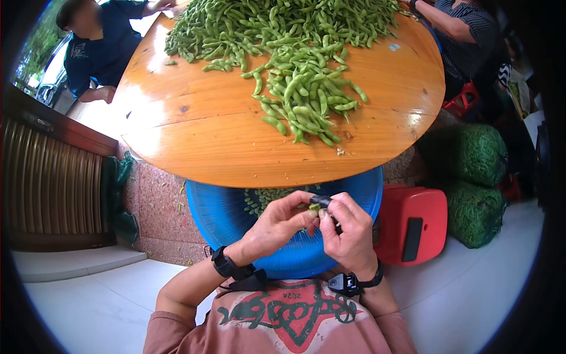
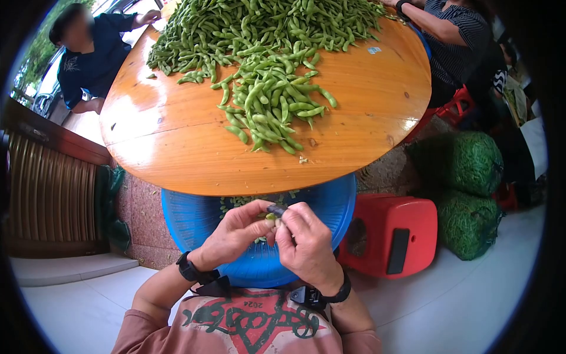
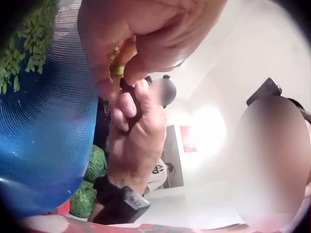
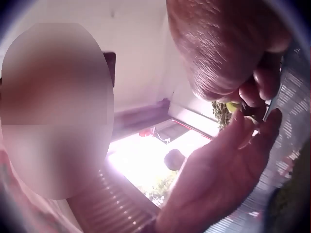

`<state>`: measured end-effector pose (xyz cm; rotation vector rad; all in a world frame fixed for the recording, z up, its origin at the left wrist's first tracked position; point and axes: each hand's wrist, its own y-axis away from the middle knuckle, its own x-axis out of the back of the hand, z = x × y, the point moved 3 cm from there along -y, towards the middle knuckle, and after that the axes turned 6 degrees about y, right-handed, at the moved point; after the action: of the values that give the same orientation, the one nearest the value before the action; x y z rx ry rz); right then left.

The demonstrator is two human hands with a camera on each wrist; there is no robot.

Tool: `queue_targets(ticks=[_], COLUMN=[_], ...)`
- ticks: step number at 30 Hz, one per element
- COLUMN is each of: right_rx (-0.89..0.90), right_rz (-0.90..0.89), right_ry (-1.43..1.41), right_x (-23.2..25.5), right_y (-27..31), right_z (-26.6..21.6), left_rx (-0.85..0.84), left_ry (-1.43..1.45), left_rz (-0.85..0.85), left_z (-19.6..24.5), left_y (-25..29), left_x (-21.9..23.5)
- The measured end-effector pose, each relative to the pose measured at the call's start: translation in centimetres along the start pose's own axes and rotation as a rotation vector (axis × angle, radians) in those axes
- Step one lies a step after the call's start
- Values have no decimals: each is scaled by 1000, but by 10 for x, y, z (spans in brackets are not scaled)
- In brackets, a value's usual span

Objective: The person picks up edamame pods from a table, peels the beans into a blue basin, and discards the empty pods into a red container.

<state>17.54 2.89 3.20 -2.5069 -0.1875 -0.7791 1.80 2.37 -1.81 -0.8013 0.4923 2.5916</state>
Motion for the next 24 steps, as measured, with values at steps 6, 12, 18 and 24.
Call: queue_targets(ticks=[6,12,18,24], right_rx=[-409,-814,-690,-577], right_rz=[-154,-274,-362,-320], right_ry=[-344,-1003,-803,-884], right_x=[13,9,5,10], right_y=[5,20,20,10], right_z=[24,23,25,20], left_rx=[229,196,214,205], left_ry=[-84,-194,-154,457], left_rz=[22,114,92,-68], left_z=[13,14,11,-9], left_y=[7,7,6,5], left_x=[-4,2,-1,-7])
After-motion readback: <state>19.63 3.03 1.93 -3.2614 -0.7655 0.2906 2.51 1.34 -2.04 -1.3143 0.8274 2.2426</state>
